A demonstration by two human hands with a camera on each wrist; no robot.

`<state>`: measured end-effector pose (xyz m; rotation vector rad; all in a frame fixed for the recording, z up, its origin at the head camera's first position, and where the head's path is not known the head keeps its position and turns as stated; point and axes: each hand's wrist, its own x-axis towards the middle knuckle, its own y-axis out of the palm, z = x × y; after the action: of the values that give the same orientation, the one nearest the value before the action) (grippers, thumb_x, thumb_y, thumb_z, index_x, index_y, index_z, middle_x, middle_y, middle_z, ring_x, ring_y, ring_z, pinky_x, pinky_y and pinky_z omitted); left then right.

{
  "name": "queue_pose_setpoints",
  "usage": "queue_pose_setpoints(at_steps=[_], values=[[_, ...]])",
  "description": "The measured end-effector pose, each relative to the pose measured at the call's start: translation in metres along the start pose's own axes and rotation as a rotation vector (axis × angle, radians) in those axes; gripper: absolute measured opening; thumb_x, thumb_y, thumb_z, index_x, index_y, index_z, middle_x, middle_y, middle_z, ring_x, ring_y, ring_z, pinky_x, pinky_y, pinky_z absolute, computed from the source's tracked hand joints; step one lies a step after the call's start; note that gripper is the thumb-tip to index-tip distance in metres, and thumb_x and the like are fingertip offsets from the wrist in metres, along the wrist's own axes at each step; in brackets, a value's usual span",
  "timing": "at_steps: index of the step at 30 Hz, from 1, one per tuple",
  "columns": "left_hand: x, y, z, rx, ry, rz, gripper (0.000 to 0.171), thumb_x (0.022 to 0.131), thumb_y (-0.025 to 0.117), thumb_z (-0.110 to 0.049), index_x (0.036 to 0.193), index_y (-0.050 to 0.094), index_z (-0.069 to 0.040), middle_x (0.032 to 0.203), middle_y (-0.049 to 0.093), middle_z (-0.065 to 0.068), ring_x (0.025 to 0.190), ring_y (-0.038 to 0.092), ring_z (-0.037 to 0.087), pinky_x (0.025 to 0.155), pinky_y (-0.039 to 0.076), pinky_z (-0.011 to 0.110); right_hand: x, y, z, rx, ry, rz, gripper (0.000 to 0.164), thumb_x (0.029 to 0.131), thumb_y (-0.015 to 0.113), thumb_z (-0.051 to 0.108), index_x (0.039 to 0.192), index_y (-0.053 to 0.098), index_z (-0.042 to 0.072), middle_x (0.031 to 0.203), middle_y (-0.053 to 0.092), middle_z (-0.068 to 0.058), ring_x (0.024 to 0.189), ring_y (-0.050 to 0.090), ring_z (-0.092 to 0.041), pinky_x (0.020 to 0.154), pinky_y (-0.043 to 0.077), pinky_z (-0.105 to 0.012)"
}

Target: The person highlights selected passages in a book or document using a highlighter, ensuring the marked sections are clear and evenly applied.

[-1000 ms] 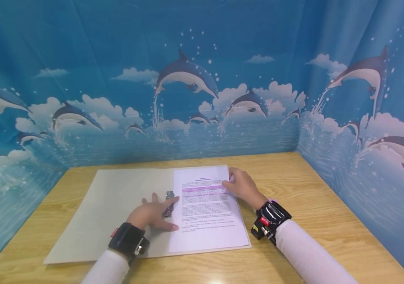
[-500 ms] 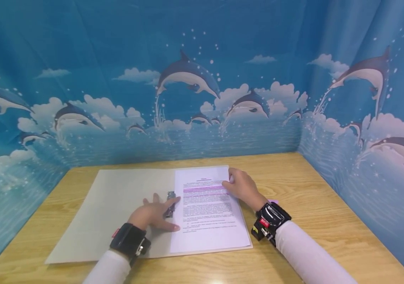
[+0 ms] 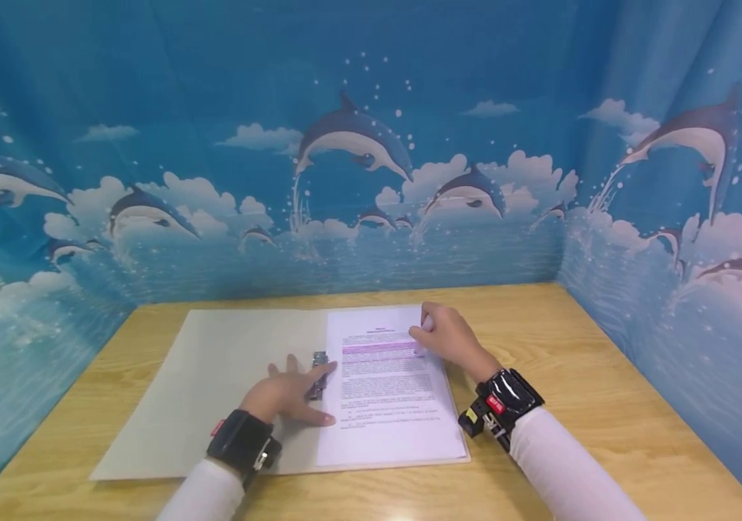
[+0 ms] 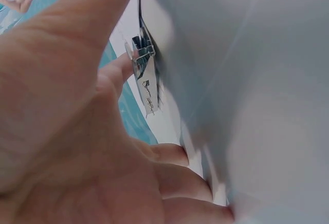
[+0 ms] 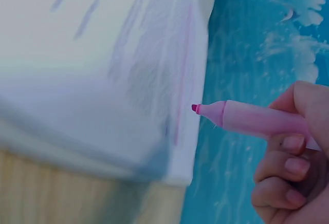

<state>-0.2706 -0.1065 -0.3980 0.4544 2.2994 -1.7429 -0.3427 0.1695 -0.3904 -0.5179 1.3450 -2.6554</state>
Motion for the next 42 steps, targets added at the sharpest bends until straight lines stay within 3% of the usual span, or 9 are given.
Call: queue_pose_setpoints(at_steps=[7,16,25,37,42], values=[[0.001,-0.001,0.001,0.007,0.006,-0.007,0.100,0.055,0.077,-0.060,0.143,0.036,-0.035,0.152,0.014,0.035,0.130,0.010,0.064,0.100,0.027,0.075,0.007,0.018,0.037,0.036,-0.082,0.084,0.013,0.079,0.064,0.016,0.076,0.054,0.008,0.067,0.066,-0.005,0.054,0.054,-0.012,0.048,0.046,-0.028],[-0.002,-0.001,0.001,0.022,0.013,0.002,0.099,0.057,0.075,-0.061,0.144,0.034,-0.036,0.151,0.014,0.036,0.130,0.012,0.063,0.100,0.028,0.075,0.020,0.057,0.072,0.012,-0.208,0.100,0.013,0.074,0.067,0.017,0.075,0.056,0.012,0.063,0.058,0.000,0.052,0.048,-0.010,0.047,0.043,-0.026],[-0.006,-0.004,0.001,-0.007,0.021,0.001,0.098,0.058,0.076,-0.059,0.143,0.035,-0.036,0.151,0.013,0.036,0.130,0.010,0.064,0.101,0.026,0.075,0.026,0.072,0.079,0.022,-0.183,0.112,0.011,0.074,0.066,0.014,0.077,0.056,0.010,0.063,0.059,-0.001,0.051,0.050,-0.009,0.046,0.044,-0.024],[-0.005,-0.005,0.001,0.009,0.009,-0.001,0.099,0.057,0.076,-0.059,0.143,0.034,-0.036,0.151,0.013,0.036,0.130,0.010,0.063,0.101,0.027,0.074,0.028,0.075,0.078,0.017,-0.193,0.123,0.012,0.074,0.067,0.014,0.075,0.055,0.010,0.063,0.058,-0.001,0.052,0.051,-0.010,0.047,0.045,-0.025],[-0.006,-0.005,0.000,0.009,0.008,-0.002,0.099,0.057,0.076,-0.059,0.143,0.034,-0.036,0.151,0.014,0.037,0.129,0.011,0.064,0.100,0.028,0.075,0.029,0.077,0.077,0.024,-0.156,0.141,0.014,0.075,0.068,0.015,0.077,0.056,0.009,0.064,0.059,-0.002,0.052,0.051,-0.010,0.047,0.045,-0.024]])
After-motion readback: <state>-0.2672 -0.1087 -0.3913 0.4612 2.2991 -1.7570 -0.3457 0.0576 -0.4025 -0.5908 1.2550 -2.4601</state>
